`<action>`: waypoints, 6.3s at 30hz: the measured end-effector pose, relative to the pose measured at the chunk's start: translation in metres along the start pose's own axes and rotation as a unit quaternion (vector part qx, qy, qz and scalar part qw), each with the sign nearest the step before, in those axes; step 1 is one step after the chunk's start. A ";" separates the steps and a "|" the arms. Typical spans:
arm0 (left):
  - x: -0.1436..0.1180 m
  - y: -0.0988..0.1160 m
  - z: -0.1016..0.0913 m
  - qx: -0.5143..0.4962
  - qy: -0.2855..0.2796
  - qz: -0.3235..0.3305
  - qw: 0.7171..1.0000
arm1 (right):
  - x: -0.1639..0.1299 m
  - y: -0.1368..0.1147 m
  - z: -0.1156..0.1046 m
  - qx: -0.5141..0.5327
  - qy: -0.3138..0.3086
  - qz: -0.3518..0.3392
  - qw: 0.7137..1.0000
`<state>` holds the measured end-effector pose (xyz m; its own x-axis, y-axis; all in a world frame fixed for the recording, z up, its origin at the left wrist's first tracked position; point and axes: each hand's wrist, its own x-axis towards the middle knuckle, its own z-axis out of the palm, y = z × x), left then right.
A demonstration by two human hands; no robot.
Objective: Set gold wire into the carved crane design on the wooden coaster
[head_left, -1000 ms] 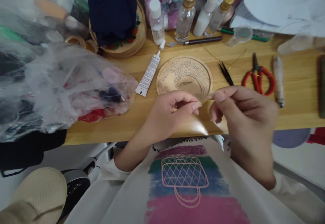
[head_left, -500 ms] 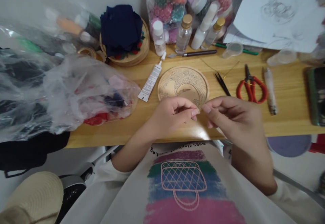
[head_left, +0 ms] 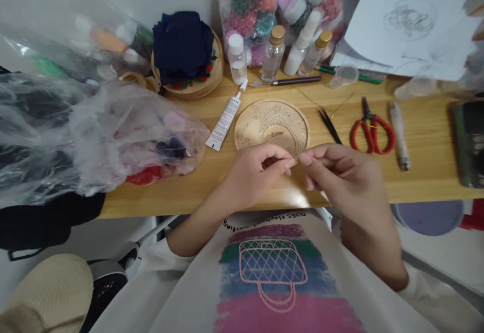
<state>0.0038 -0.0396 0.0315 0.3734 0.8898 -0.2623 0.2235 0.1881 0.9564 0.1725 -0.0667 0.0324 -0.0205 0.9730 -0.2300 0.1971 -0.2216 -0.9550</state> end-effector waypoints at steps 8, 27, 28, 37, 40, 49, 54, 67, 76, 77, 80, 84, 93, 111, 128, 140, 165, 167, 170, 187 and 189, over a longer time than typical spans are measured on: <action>0.001 0.004 -0.003 -0.043 -0.025 -0.024 0.998 | -0.002 0.001 -0.006 0.014 0.000 -0.030 0.999; -0.005 0.003 0.002 0.033 0.020 0.046 0.998 | -0.003 -0.001 -0.002 0.030 0.035 0.001 0.999; -0.005 0.002 0.002 0.048 0.025 0.055 0.997 | -0.003 -0.001 -0.002 0.027 0.037 0.007 0.999; -0.005 -0.001 0.005 0.078 0.053 0.090 0.991 | -0.002 0.000 0.000 0.011 0.039 -0.010 0.999; -0.005 -0.001 0.006 0.103 0.060 0.106 0.987 | -0.002 0.001 0.000 0.014 0.043 -0.009 0.999; -0.004 -0.005 0.006 0.148 0.055 0.133 0.978 | -0.002 0.004 0.002 0.022 0.037 0.001 0.999; -0.002 -0.004 0.006 0.082 0.058 0.102 0.990 | -0.001 0.001 0.002 0.023 0.043 -0.008 0.999; -0.001 -0.002 0.004 0.029 0.070 0.070 0.995 | -0.001 -0.003 -0.003 0.020 0.046 -0.014 0.999; -0.006 -0.003 0.008 0.192 0.100 0.157 0.963 | 0.000 -0.003 -0.001 0.009 0.053 -0.013 0.998; -0.006 -0.003 0.009 0.207 0.103 0.163 0.959 | 0.000 -0.003 -0.001 0.010 0.054 -0.013 0.998; -0.006 -0.004 0.009 0.238 0.104 0.175 0.950 | -0.001 -0.003 0.000 0.014 0.061 -0.008 0.998; -0.008 -0.005 0.011 0.264 0.114 0.199 0.937 | -0.002 -0.003 0.002 0.025 0.075 -0.004 0.997; -0.011 -0.005 0.015 0.318 0.137 0.248 0.905 | -0.003 -0.003 0.007 0.040 0.091 0.001 0.995; -0.013 -0.005 0.021 0.392 0.170 0.283 0.859 | -0.006 -0.002 0.009 0.047 0.096 -0.001 0.994; -0.012 -0.006 0.019 0.362 0.146 0.245 0.887 | -0.007 0.003 0.006 -0.022 0.097 -0.041 0.994; -0.011 -0.007 0.020 0.378 0.150 0.259 0.876 | -0.007 0.003 0.006 -0.028 0.090 -0.034 0.995; -0.010 -0.008 0.026 0.326 0.164 0.254 0.896 | -0.008 0.004 0.007 -0.027 0.090 -0.060 0.994; -0.010 -0.009 0.025 0.322 0.163 0.248 0.899 | -0.009 0.004 0.006 -0.030 0.084 -0.067 0.994; -0.010 -0.009 0.023 0.327 0.163 0.247 0.898 | -0.010 0.003 0.005 -0.039 0.075 -0.073 0.994; -0.010 -0.007 0.017 0.198 0.105 0.200 0.954 | -0.005 0.005 0.002 0.085 0.063 -0.016 0.994; -0.010 -0.008 0.017 0.153 0.096 0.184 0.966 | -0.004 0.004 0.002 0.113 0.052 -0.006 0.992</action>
<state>0.0137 -0.0568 0.0247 0.3107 0.9395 0.1445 0.3742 -0.2607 0.8900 0.1716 -0.0714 0.0291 0.0829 0.9744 -0.2090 -0.0270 -0.2074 -0.9779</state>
